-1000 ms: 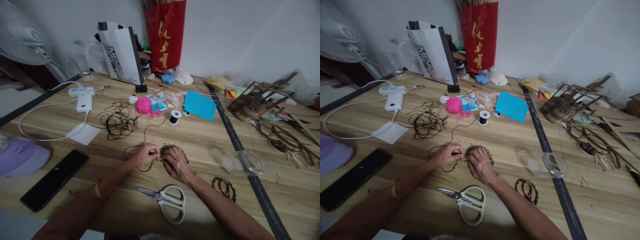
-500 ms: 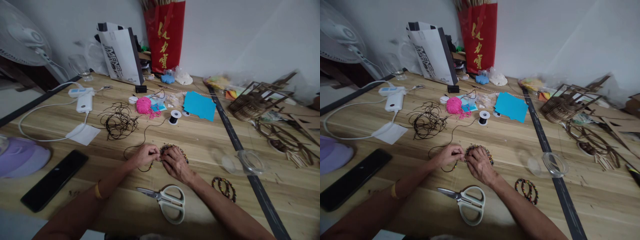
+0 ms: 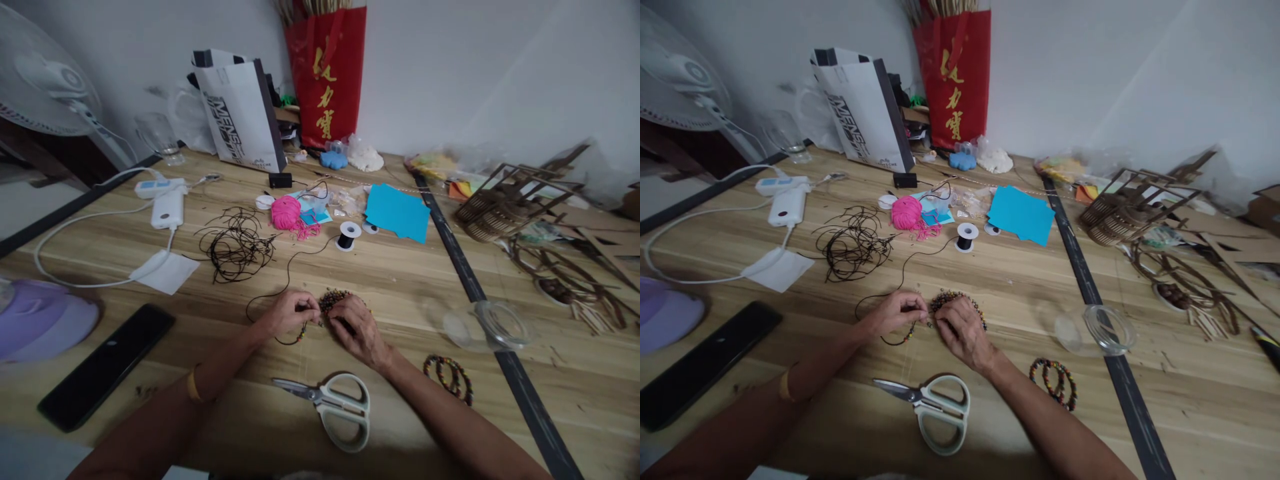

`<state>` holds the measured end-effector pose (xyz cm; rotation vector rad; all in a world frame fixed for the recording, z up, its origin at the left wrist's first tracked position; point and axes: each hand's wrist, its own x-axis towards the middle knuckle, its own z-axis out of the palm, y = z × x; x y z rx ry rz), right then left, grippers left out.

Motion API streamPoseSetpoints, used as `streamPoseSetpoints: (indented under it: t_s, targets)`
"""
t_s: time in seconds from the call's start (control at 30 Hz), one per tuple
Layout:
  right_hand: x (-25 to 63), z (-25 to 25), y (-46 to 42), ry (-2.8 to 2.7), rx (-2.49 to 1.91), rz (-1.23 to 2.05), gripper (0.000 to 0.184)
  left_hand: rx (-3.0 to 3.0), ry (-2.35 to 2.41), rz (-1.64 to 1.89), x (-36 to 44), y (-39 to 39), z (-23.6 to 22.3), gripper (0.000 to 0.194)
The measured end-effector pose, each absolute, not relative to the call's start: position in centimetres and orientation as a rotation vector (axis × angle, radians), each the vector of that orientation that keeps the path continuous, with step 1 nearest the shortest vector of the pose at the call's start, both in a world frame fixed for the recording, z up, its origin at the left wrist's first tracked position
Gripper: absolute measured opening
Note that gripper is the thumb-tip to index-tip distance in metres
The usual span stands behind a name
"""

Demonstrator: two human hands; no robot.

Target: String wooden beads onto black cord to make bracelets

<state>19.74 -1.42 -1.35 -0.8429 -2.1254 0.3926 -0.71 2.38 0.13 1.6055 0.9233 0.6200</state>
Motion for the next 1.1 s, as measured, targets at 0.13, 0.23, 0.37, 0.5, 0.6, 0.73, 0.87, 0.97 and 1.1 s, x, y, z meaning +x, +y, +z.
streamPoseSetpoints:
  t_s: [0.13,0.23,0.37,0.5,0.6,0.73,0.87,0.97,1.1]
  targets:
    - [19.8,-1.4,-1.3,-2.037,-0.822,0.43,0.009,1.595,0.918,0.589,-0.4,2.2,0.0,0.011]
    - [19.8,-1.5,-1.3,-2.037,-0.79,0.439,0.007,1.597,0.933,0.56,-0.3,2.1,-0.2,0.011]
    - [19.8,-1.5,-1.2,-2.065,-0.777,0.453,0.007,1.594,0.915,0.558,-0.3,2.1,-0.4,0.011]
    - [19.8,-1.4,-1.3,-2.103,-0.773,0.459,0.009,1.59,0.882,0.555,-0.3,2.0,-0.5,0.012]
    - [19.8,-1.3,-1.3,-2.112,-0.766,0.461,0.009,1.584,0.876,0.538,-0.3,2.0,-0.7,0.013]
    - [19.8,-1.4,-1.3,-2.112,-0.775,0.463,0.009,1.572,0.875,0.544,-0.4,2.0,-1.1,0.013]
    - [19.8,-1.5,-1.3,-2.117,-0.763,0.457,0.01,1.58,0.88,0.547,-0.4,2.1,-1.1,0.012]
    - [19.8,-1.5,-1.3,-2.126,-0.764,0.466,0.009,1.57,0.88,0.537,-0.3,2.1,-0.9,0.012]
    - [19.8,-1.5,-1.3,-2.126,-0.767,0.466,0.009,1.572,0.886,0.545,-0.3,2.1,-0.8,0.011]
